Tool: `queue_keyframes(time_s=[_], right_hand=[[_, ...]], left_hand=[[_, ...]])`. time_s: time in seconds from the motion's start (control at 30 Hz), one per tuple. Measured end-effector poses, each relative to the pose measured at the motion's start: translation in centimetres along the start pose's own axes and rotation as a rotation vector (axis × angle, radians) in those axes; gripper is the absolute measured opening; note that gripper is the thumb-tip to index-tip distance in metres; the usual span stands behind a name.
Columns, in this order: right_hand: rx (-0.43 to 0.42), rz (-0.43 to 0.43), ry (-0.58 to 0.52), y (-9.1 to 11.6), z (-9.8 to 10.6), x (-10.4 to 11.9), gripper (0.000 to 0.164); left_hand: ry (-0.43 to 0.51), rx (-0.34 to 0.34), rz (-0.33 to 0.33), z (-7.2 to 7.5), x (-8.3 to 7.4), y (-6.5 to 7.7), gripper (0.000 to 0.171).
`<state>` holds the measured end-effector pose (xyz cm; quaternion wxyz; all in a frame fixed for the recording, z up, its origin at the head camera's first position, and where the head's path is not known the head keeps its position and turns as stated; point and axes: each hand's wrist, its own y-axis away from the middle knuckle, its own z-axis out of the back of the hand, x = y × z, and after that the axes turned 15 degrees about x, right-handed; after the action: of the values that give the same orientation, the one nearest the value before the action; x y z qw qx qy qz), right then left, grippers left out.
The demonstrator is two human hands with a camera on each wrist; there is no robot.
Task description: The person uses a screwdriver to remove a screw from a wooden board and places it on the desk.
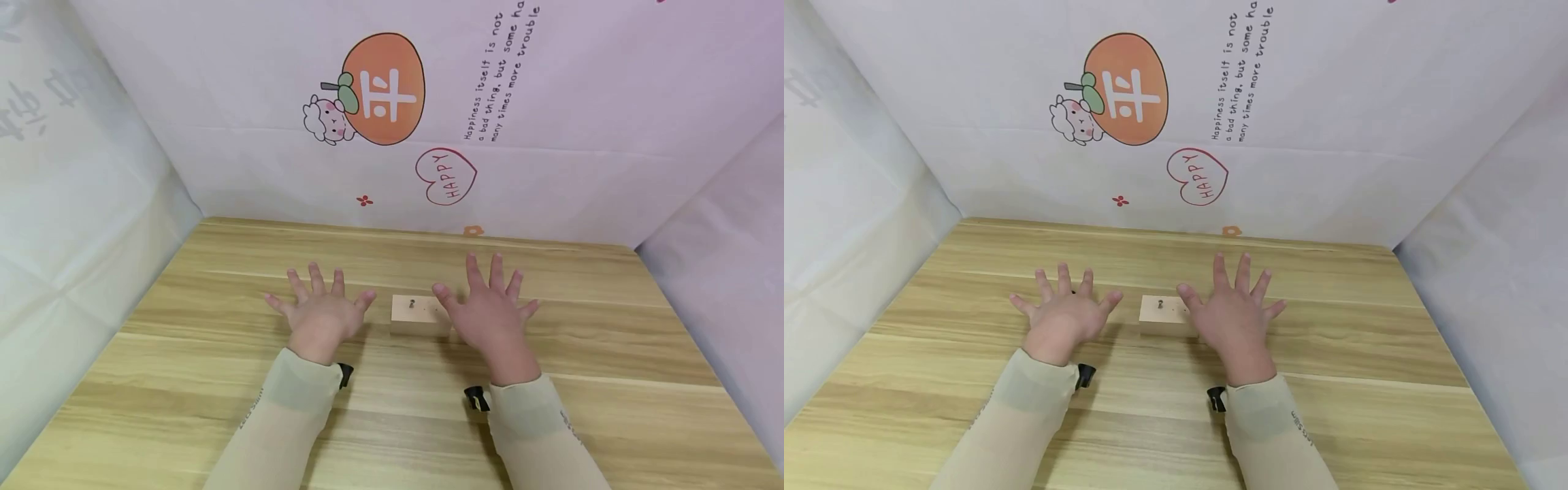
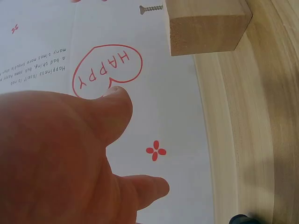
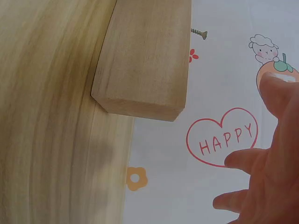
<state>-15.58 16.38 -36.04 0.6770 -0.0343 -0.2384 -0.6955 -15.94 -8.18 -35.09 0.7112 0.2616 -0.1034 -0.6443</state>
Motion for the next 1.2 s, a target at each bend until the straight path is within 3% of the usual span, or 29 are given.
queue_keyframes(time_s=[0.1,0.23,0.4,0.57,0.73,0.83,1.03,1.2], right_hand=[[0.006,0.011,-0.032,-0.2,0.1,-0.2,0.105],[0.006,0.084,-0.165,-0.5,0.6,-1.1,0.097],[0.008,0.244,-0.500,-0.9,1.6,-2.9,0.080],[0.091,0.334,-0.853,-0.8,2.0,-4.4,0.068],[0.172,0.387,-0.975,-0.9,1.8,-5.0,0.072],[0.221,0.389,-0.970,-1.4,1.4,-5.3,0.078],[0.325,0.392,-0.750,-2.2,0.2,-5.9,0.077],[0.338,0.440,-0.617,-2.5,-0.5,-5.7,0.076]], left_hand=[[0.003,0.002,-0.001,0.0,0.0,0.1,0.083],[0.005,0.003,-0.002,0.1,0.1,0.2,0.083],[0.007,0.001,0.000,0.3,0.2,0.5,0.084],[0.015,0.002,-0.003,0.5,0.3,0.8,0.084],[0.026,0.003,-0.003,0.6,0.4,1.0,0.084],[0.030,0.000,-0.004,0.6,0.5,0.9,0.084],[0.026,0.020,-0.003,0.4,0.5,0.7,0.084],[0.027,0.027,-0.003,0.4,0.4,0.6,0.086]])
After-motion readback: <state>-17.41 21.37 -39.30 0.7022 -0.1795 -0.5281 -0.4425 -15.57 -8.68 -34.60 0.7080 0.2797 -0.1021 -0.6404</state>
